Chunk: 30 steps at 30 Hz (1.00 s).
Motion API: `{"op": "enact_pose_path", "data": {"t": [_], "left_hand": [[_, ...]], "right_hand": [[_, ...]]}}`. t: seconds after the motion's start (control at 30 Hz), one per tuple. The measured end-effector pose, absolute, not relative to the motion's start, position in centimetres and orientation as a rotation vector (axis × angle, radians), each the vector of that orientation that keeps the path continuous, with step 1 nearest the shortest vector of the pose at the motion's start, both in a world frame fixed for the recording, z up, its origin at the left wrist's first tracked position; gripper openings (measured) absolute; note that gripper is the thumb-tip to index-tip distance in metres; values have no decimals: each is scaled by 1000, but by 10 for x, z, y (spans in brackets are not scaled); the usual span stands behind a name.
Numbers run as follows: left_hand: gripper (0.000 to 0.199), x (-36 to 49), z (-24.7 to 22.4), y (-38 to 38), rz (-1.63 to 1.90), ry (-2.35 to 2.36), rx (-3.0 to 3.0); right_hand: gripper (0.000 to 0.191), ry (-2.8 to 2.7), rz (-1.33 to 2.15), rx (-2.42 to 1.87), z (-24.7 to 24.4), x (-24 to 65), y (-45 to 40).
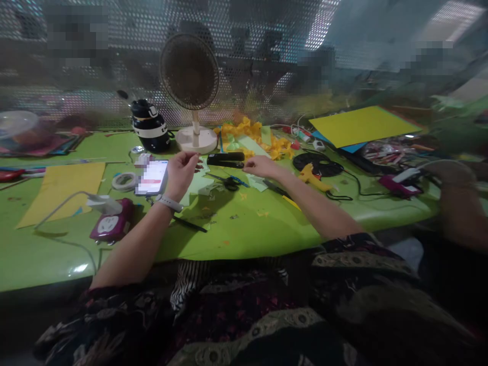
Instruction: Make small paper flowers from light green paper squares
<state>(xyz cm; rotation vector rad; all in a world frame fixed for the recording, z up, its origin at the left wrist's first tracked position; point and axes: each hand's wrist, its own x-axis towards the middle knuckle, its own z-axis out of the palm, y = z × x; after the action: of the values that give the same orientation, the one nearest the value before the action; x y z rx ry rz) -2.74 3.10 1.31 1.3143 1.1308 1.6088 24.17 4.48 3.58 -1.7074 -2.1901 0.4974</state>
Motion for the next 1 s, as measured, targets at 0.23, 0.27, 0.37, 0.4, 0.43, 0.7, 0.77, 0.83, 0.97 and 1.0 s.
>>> {"op": "enact_pose_path", "data": {"t": [0.23,0.27,0.37,0.4,0.43,0.7,0.77,0.83,0.97,1.0], "left_hand": [[8,-41,23,41,1718,1196,1241],[9,-42,23,41,1722,1201,1235],[10,-44,24,41,1746,1210,1224],[10,-45,24,41,1754,1217,1222],[9,-46,25,42,1756,1225,1223],[5,-50,21,48,1781,1234,1201],[5,-51,20,48,1786,1217,1191],[5,-52,19,49,1782,1204,1178],[5,-54,16,51,1760,1211,1173],[5,-54,15,51,1759,1213,1182]], "right_hand": [[17,-2449,255,-1530,17,195,38],[17,-2460,227,-1520,17,181,39],[18,-2465,212,-1486,21,143,46],[21,-2486,253,-1507,22,132,49],[29,-2517,302,-1542,22,124,51],[41,-2409,233,-1610,19,88,77],[46,-2454,221,-1577,16,83,86],[51,-2508,248,-1558,12,78,93],[46,-2549,356,-1596,7,75,109],[47,-2551,387,-1599,6,74,112]]}}
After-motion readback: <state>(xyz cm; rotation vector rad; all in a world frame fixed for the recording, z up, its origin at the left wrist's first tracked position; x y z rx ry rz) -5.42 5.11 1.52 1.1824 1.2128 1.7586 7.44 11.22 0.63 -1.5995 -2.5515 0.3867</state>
